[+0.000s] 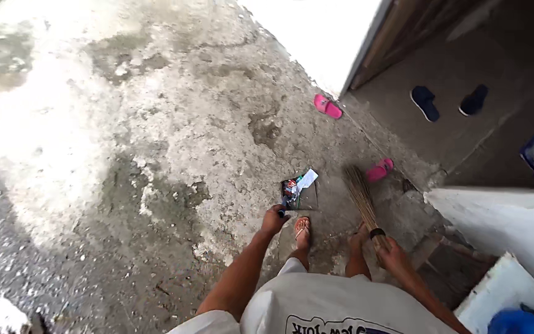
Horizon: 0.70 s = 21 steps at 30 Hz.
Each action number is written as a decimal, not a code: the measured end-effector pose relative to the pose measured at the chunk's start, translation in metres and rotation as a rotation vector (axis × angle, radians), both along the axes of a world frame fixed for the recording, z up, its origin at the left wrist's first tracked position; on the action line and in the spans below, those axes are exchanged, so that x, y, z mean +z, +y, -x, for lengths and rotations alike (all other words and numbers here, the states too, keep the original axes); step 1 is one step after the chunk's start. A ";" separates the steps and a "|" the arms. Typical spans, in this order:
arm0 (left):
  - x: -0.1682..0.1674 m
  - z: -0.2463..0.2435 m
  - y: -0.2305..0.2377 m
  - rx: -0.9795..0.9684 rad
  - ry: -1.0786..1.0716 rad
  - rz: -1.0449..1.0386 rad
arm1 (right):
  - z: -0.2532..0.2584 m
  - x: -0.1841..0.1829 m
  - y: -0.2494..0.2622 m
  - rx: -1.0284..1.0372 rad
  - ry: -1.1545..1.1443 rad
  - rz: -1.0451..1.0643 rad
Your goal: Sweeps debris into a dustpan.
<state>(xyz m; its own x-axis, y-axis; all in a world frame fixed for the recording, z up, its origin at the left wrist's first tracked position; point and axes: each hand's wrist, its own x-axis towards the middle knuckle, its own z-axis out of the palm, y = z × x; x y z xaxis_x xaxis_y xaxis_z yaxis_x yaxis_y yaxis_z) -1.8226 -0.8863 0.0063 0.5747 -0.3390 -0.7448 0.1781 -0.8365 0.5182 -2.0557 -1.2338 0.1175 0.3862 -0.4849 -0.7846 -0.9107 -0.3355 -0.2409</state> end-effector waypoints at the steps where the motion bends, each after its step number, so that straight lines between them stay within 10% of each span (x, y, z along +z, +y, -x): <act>1: 0.000 0.002 -0.002 0.019 0.004 0.004 | -0.017 -0.020 0.008 0.051 0.007 0.010; 5: 0.001 -0.001 0.000 0.113 -0.015 0.024 | -0.044 -0.051 0.034 0.335 0.042 -0.091; 13: 0.027 0.042 0.058 0.594 -0.009 0.047 | -0.013 0.041 0.001 0.409 -0.058 -0.234; 15: 0.038 0.063 0.076 0.760 -0.022 0.068 | -0.004 0.048 -0.012 0.337 -0.403 -0.162; 17: 0.054 0.087 0.087 0.927 -0.043 0.114 | -0.071 0.142 0.003 0.207 -0.079 -0.235; 21: 0.089 0.138 0.099 1.243 -0.116 0.221 | -0.170 0.283 0.094 0.576 0.296 -0.058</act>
